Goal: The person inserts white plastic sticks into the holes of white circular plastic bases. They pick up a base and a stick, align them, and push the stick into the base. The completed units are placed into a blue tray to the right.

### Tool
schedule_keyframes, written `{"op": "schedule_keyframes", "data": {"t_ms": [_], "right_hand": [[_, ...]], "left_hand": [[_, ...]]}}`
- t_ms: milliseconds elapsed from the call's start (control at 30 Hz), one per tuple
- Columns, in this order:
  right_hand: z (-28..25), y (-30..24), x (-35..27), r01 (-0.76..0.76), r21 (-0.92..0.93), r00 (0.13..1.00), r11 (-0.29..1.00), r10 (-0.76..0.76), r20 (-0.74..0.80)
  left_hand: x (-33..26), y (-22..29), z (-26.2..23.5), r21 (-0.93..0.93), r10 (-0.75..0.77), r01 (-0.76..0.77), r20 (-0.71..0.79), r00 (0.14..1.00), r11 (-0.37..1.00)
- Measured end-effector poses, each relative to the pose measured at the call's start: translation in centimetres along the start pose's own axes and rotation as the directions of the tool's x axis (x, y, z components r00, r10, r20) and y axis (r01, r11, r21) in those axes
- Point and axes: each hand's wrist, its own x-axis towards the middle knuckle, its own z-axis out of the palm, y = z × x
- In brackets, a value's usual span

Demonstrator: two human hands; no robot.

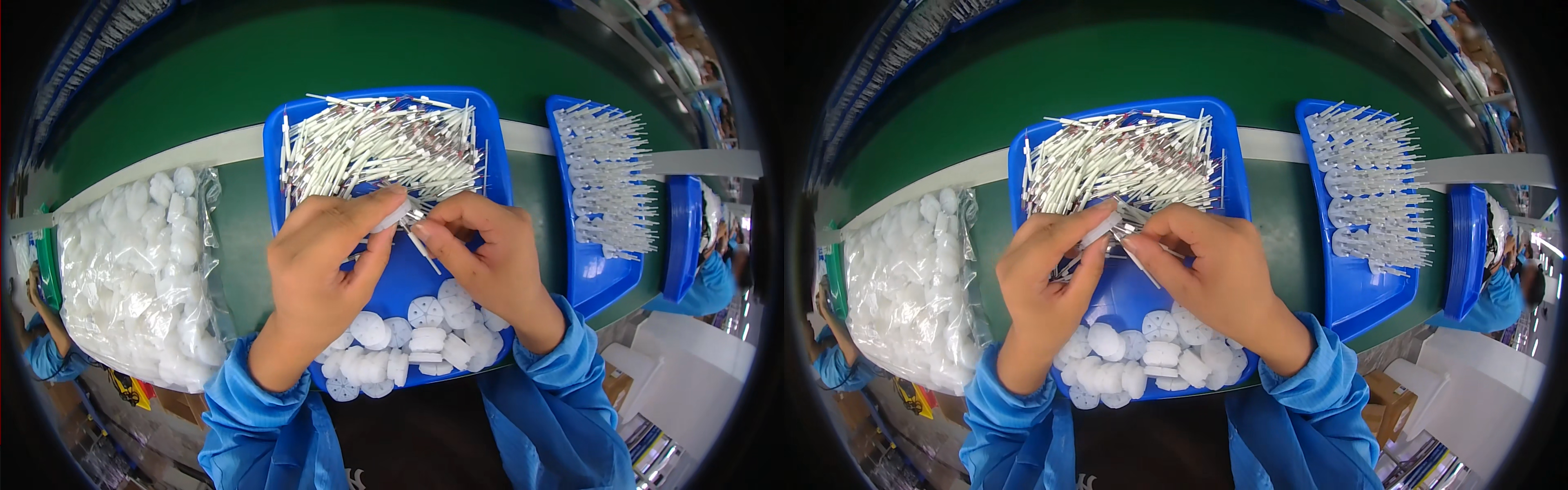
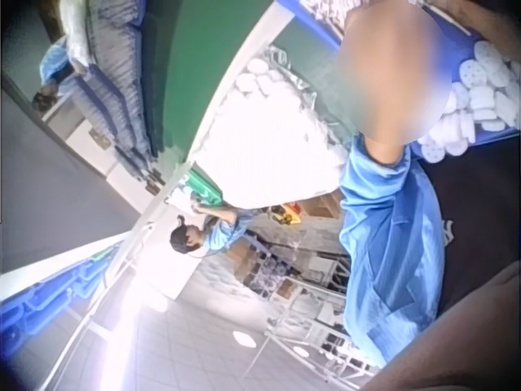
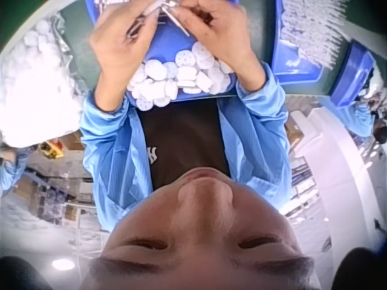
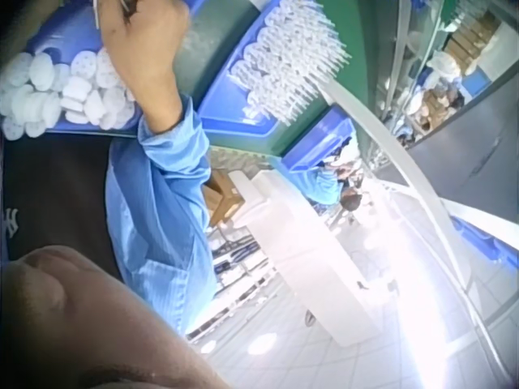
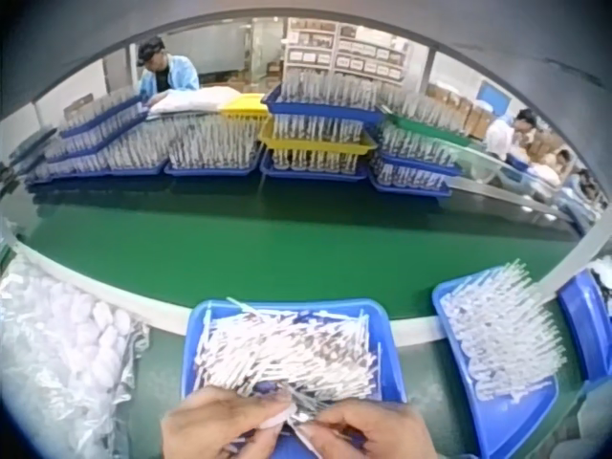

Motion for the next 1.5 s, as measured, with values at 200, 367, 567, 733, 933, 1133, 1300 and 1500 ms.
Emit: {"op": "schedule_keyframes", "data": {"t_ms": [200, 367, 567, 733, 933, 1133, 1300, 1500], "right_hand": [[0.4, 0.3, 0.6, 0.19, -0.264, 0.973, 0.946, -0.217, -0.076], [0.9, 0.1, 1.0, 0.306, -0.404, 0.918, 0.862, -0.379, -0.113], [0.5, -0.2, 1.0, 0.284, -0.282, 0.941, 0.917, -0.323, -0.102], [-0.4, -0.1, 1.8, 0.338, -0.113, 0.936, 0.934, -0.346, -0.066], [-0.1, -0.1, 0.8, 0.114, 0.193, 0.992, 0.975, -0.123, 0.037], [0.2, -0.5, 0.8, 0.084, 0.289, 0.989, 0.953, -0.115, 0.092], [-0.1, 0.1, 0.5, 0.048, 0.409, 0.987, 0.911, -0.107, 0.122], [0.0, -0.2, 0.6, 0.072, 0.348, 0.99, 0.935, -0.11, 0.091]], "left_hand": [[-0.3, 0.5, 0.4, 0.163, 0.094, -0.096, 0.017, 0.995, 0.982], [-1.0, 1.3, 0.4, 0.154, -0.038, 0.031, 0.039, 0.999, 0.988], [-0.7, 0.3, 0.2, -0.204, -0.218, 0.224, 0.051, 0.975, 0.953], [0.2, -0.1, -0.5, -0.119, -0.102, 0.108, 0.056, 0.993, 0.987], [0.3, 0.1, -0.3, 0.035, 0.144, -0.144, 0.014, 0.99, 0.989], [-0.1, 0.1, 0.4, 0.082, 0.231, -0.229, -0.027, 0.972, 0.97], [0.1, 0.2, 0.2, 0.065, 0.237, -0.233, -0.056, 0.97, 0.97], [0.0, 0.0, 0.5, 0.078, 0.278, -0.273, -0.061, 0.959, 0.959]]}}
